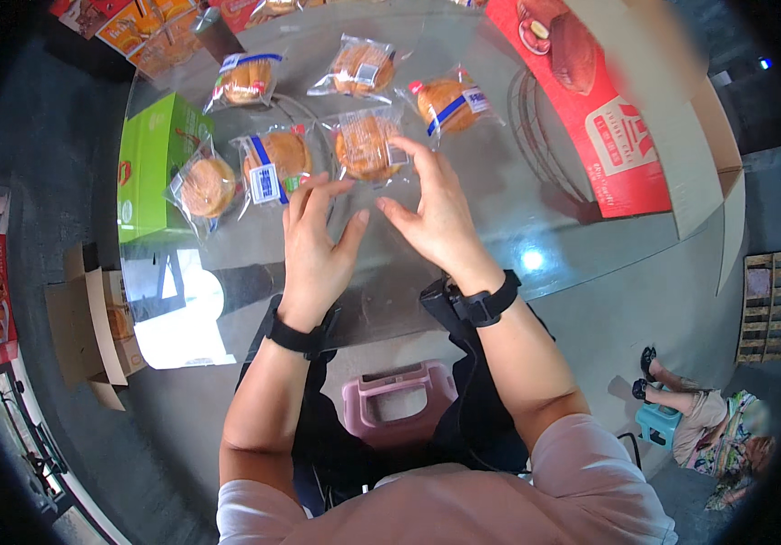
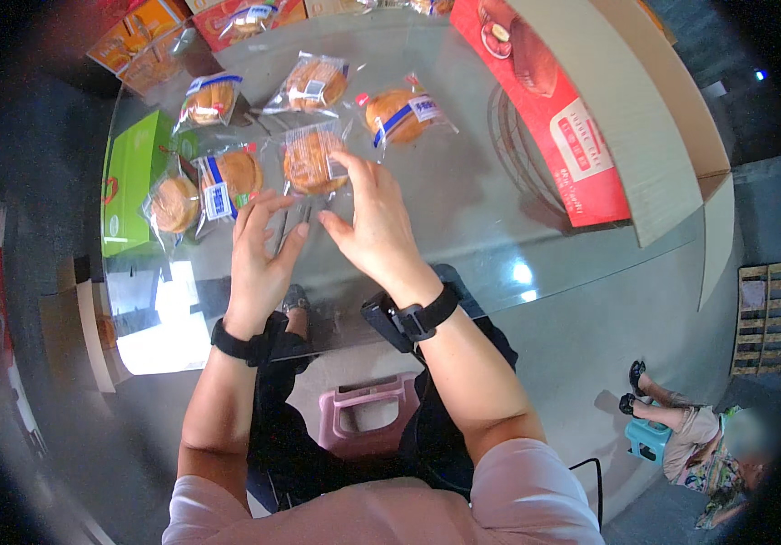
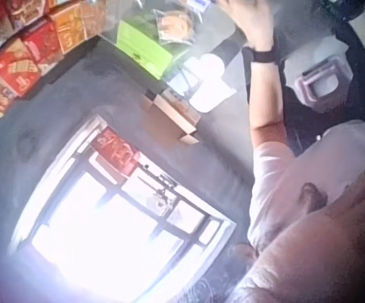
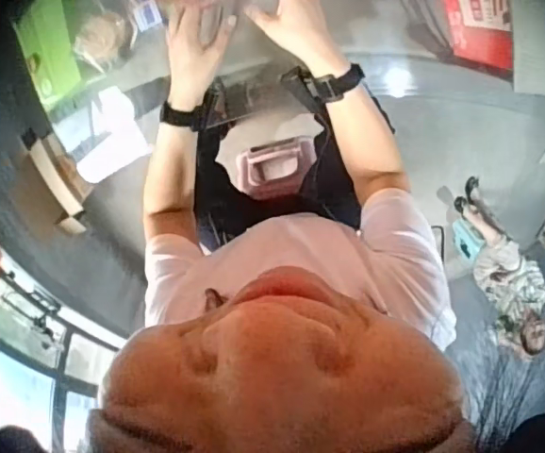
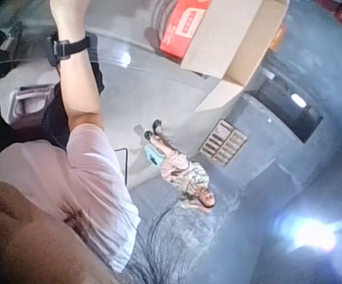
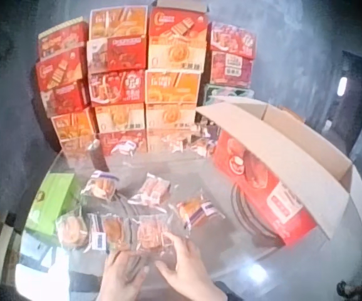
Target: The recorder picks up, examines, and organizes plastic-wrapped bread/pastry packets on a glass table.
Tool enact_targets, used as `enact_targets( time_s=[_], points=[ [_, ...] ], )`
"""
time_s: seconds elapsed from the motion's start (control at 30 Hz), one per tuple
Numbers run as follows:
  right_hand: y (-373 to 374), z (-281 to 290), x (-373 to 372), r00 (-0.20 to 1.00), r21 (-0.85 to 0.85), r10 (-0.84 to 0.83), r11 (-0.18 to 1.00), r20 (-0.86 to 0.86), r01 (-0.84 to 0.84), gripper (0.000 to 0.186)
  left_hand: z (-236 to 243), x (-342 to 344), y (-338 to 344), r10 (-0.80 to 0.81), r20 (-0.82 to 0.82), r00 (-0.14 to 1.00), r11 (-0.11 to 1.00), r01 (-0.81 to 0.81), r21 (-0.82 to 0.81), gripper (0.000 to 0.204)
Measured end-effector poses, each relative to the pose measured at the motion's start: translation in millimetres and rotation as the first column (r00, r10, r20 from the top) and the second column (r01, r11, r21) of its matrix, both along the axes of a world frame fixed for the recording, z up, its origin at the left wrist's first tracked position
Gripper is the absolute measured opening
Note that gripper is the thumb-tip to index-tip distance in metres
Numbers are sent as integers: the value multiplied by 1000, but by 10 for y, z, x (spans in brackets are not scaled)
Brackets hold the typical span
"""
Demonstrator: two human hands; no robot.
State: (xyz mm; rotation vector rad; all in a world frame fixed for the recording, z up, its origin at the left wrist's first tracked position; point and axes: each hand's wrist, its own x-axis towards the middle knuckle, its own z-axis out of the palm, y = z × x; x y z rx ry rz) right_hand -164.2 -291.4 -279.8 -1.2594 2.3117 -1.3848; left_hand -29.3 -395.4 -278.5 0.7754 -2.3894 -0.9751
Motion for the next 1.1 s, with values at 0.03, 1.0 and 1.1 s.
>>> enact_targets(
  time_s=[0.03, 1.0, 1.1],
  points=[
    [3, -4, 4, 1000, 8, -3, 1000, 5, 3, 63, -3, -17, 18, 10, -13, 1000, 1000, -11, -28, 36],
    [90, 548, 117, 733, -446, 185, 877, 655, 177, 17, 488, 40, 193, 226, -520, 824, 681, 248, 689, 24],
    [75, 451, 113, 800, -482, 172, 861, 575, 162, 21, 456, -42, 208, 293, -526, 799, 670, 221, 709, 21]
  ],
)
